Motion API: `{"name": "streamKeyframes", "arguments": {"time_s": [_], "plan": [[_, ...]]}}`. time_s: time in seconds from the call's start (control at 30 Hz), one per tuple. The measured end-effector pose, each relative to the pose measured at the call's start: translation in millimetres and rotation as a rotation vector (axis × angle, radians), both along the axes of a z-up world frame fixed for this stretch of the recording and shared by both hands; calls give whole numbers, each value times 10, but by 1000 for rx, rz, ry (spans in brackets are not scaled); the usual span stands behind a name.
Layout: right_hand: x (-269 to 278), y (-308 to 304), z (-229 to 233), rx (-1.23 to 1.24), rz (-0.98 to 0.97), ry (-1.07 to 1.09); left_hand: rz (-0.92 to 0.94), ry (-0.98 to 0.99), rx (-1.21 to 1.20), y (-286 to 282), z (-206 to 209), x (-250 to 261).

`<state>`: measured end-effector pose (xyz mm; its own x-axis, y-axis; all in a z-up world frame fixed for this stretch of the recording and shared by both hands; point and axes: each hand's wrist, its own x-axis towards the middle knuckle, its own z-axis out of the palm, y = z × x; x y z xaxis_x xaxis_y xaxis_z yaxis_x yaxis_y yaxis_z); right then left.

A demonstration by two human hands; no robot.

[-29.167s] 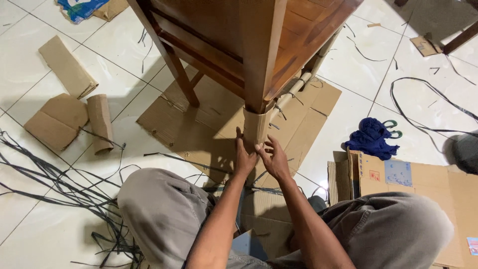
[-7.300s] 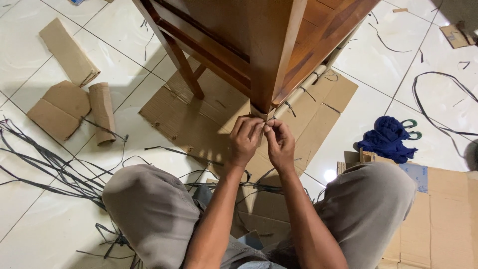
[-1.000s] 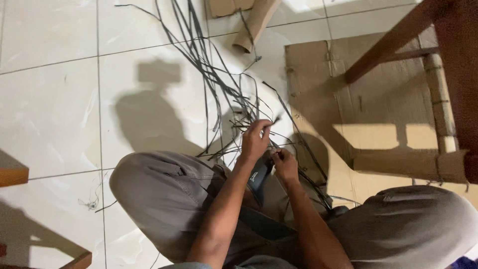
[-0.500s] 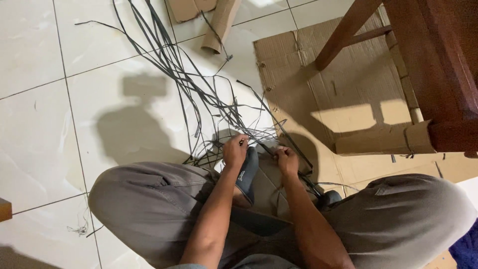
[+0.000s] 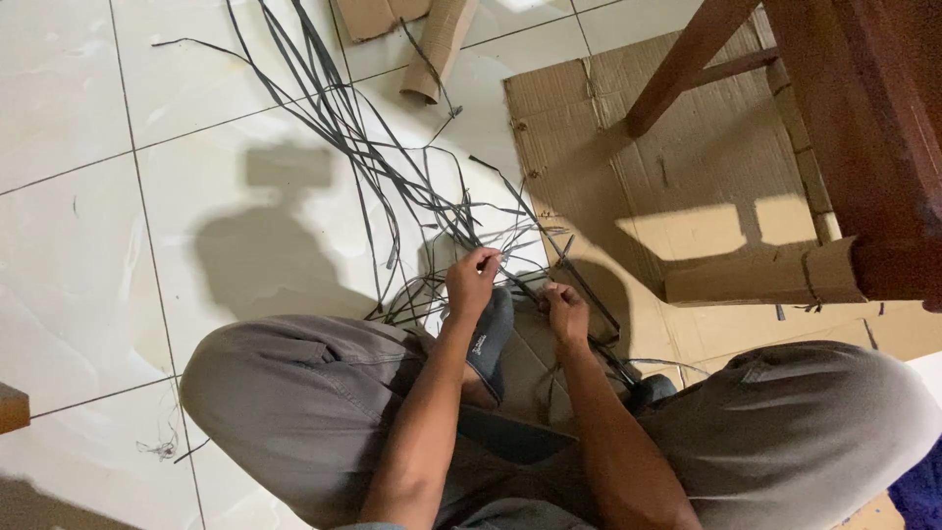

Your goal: Wrapping a wooden furniture leg with cardboard and securing it with plastic ties

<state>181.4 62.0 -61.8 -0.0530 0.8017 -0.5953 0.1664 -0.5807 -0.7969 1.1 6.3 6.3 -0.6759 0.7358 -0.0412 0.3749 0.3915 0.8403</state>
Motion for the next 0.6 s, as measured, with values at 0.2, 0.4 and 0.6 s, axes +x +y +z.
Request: {"name": "streamKeyframes", "arguments": {"time_s": [0.2, 0.4, 0.6], "plan": [[-177, 50, 280, -13, 24, 77, -141, -142, 95, 22, 208, -35], [-447, -38, 1217, -19, -50, 344, -369, -147, 189, 59, 195, -83], [-349, 144, 872, -72, -203, 451, -387, -251, -4, 48, 449, -138]]}}
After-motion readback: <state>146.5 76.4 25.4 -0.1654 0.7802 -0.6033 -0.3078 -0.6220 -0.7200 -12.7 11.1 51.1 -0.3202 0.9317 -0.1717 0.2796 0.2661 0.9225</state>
